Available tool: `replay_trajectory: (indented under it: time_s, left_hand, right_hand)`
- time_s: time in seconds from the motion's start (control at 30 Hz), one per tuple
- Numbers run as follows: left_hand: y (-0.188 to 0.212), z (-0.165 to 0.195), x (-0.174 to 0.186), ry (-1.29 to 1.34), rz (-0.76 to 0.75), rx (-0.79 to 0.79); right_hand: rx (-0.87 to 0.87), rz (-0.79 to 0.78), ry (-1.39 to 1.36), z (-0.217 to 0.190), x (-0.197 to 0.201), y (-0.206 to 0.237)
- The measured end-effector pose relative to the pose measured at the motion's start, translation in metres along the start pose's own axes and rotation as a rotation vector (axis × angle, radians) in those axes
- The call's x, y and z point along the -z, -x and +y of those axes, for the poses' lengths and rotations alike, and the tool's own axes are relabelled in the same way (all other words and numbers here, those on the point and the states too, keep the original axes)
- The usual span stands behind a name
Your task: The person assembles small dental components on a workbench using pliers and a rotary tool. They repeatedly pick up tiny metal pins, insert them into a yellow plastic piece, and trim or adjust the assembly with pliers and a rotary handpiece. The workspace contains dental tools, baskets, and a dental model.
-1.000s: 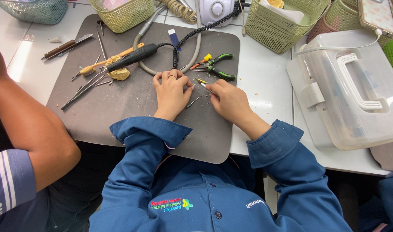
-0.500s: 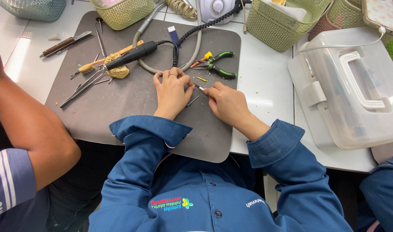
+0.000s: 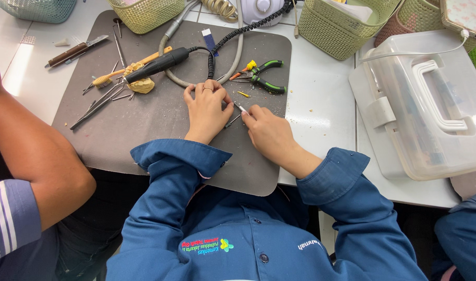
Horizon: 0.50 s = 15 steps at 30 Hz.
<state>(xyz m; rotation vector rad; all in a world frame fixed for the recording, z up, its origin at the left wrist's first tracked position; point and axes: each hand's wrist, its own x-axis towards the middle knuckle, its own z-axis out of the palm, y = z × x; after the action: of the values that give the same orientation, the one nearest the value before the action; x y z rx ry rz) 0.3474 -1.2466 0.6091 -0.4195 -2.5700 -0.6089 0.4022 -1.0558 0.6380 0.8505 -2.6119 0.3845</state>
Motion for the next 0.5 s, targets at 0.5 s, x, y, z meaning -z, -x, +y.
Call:
replay_trajectory:
  time_s: [0.5]
  left_hand:
    - [0.002,0.0029,0.0001,0.0,-0.012,0.008]
  right_hand:
    - [-0.124,-0.054,-0.128,-0.0044,-0.0065,0.0027]
